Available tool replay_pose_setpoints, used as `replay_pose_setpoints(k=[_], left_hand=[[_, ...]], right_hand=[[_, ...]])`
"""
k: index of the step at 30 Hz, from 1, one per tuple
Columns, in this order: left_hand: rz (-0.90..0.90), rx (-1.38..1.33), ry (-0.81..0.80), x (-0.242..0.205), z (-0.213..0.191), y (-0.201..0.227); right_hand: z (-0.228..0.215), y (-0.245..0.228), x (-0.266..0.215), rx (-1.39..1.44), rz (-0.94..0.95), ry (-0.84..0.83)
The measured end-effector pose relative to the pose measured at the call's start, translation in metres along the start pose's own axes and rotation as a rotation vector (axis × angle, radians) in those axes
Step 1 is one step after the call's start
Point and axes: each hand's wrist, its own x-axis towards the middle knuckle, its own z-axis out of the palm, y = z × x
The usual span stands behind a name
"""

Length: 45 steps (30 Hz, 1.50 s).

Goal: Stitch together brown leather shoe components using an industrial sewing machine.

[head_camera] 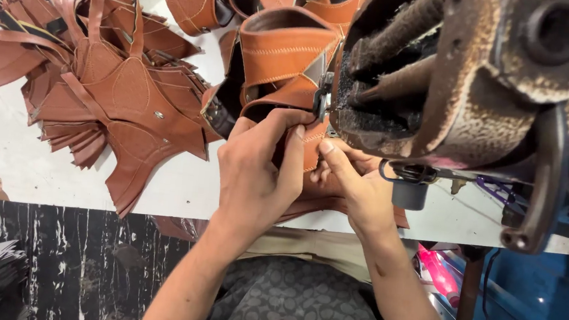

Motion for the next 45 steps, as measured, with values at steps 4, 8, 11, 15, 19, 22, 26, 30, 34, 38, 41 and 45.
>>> replay_pose_setpoints(k=[4, 8, 11, 15, 19, 22, 26, 30, 34, 38, 41, 45], left_hand=[[-0.119, -0.035, 0.0, 0.001, 0.011, 0.002], [-0.14, -0.078, 0.068, -0.003, 0.013, 0.01], [-0.176, -0.1, 0.112, -0.003, 0.018, 0.021], [-0.186, -0.113, 0.122, -0.002, 0.025, 0.032], [-0.177, -0.102, 0.132, 0.004, 0.033, 0.039], [-0.159, -0.073, 0.129, 0.014, 0.04, 0.043], [-0.133, -0.052, 0.129, 0.023, 0.049, 0.043], [-0.136, -0.049, 0.136, 0.033, 0.05, 0.036], [-0.09, -0.036, 0.162, 0.044, 0.034, 0.023], [0.062, 0.02, 0.241, 0.02, 0.008, 0.005], [0.297, 0.245, 0.419, -0.002, -0.02, 0.023], [0.432, -0.128, 0.142, -0.099, -0.003, 0.0]], right_hand=[[0.003, -0.013, 0.002, 0.024, -0.022, 0.007], [0.012, -0.027, -0.001, 0.037, -0.07, 0.009], [0.014, -0.045, -0.005, 0.055, -0.023, 0.013], [0.004, -0.052, -0.012, -0.008, -0.098, 0.014], [-0.011, -0.046, -0.012, -0.024, -0.176, -0.004], [-0.012, -0.055, -0.013, -0.015, -0.221, 0.004], [-0.025, -0.057, -0.019, -0.054, -0.216, -0.045], [-0.077, -0.038, -0.035, -0.208, -0.247, -0.028], [-0.105, -0.025, -0.049, -0.765, -0.316, 0.163], [-0.101, -0.007, -0.065, -1.38, -0.277, 0.062], [-0.106, 0.005, -0.076, -1.411, -0.71, 0.149], [-0.098, -0.013, -0.089, -0.984, -0.39, 0.122]])
